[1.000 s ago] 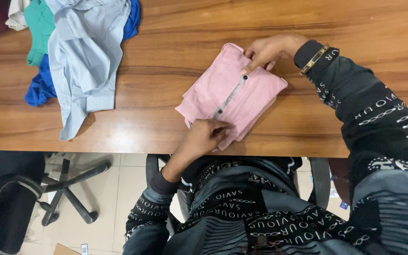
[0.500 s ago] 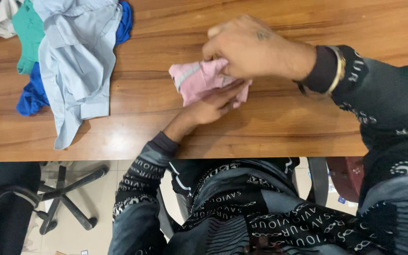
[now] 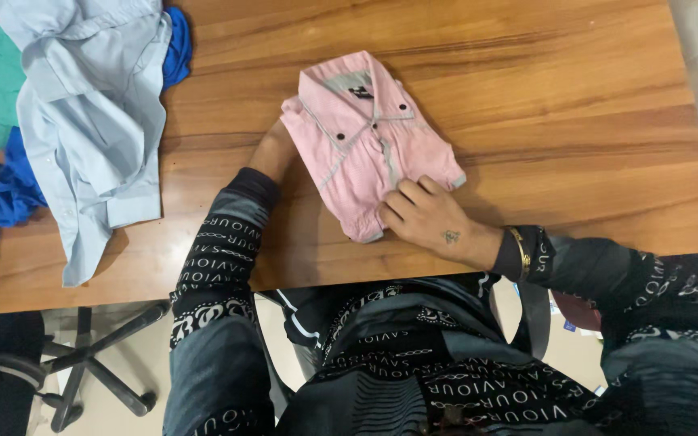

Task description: The person folds a pink collared shirt and places it in a suitcase, then spreads out a light blue shirt on a table and begins fastening the buttons.

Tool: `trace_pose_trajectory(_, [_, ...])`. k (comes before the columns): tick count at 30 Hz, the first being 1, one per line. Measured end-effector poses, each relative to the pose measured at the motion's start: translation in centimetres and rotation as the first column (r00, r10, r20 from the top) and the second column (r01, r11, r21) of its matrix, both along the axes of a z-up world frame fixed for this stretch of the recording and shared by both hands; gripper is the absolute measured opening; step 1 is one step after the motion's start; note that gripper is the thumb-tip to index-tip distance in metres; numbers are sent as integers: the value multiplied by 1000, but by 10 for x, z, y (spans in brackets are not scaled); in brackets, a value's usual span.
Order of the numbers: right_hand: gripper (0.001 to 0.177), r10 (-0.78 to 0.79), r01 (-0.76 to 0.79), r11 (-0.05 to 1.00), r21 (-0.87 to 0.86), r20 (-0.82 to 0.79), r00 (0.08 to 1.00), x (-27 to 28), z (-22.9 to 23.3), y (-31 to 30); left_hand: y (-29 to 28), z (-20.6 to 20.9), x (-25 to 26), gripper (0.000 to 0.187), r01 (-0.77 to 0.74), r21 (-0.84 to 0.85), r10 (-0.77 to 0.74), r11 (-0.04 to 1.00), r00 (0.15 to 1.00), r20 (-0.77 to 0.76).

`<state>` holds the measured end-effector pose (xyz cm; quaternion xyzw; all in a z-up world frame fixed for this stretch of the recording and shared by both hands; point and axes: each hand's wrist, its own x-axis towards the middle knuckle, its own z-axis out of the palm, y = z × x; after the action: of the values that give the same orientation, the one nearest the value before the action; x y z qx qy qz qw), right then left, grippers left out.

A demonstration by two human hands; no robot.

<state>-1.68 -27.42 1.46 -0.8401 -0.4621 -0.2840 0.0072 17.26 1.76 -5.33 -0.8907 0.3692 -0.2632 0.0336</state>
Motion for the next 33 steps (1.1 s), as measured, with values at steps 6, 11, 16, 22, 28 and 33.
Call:
trace_pose_trajectory(6, [32,188,-83,958,273,-382,905,-7,-1,1,35,22,49,40,-213,-26,213,977,977,14])
trace_pose_trajectory(11, [36,274,136,840,525,-627,729,9,17,-18,34,33,-27,42,-568,-424,468,705,823,-322])
trace_pose_trajectory(16, [62,-326,575,776,260,-616,717,76,7,-37,-11,57,-108,61,-828,-431,9,358,465,-885])
trace_pose_trajectory(22, [61,-335,574,806,143,-690,642,94,-12,-21,-58,64,-135,59,-720,-422,179,550,596,-783])
trace_pose_trajectory(28, [46,-247,601,765,232,-756,607,80,-16,-17,-77,72,-146,52,-622,-550,2,557,663,-748])
trace_pose_trajectory(33, [40,-41,727,615,306,-908,418,68,-23,-25,-68,58,-145,52,-743,-453,-144,493,444,-884])
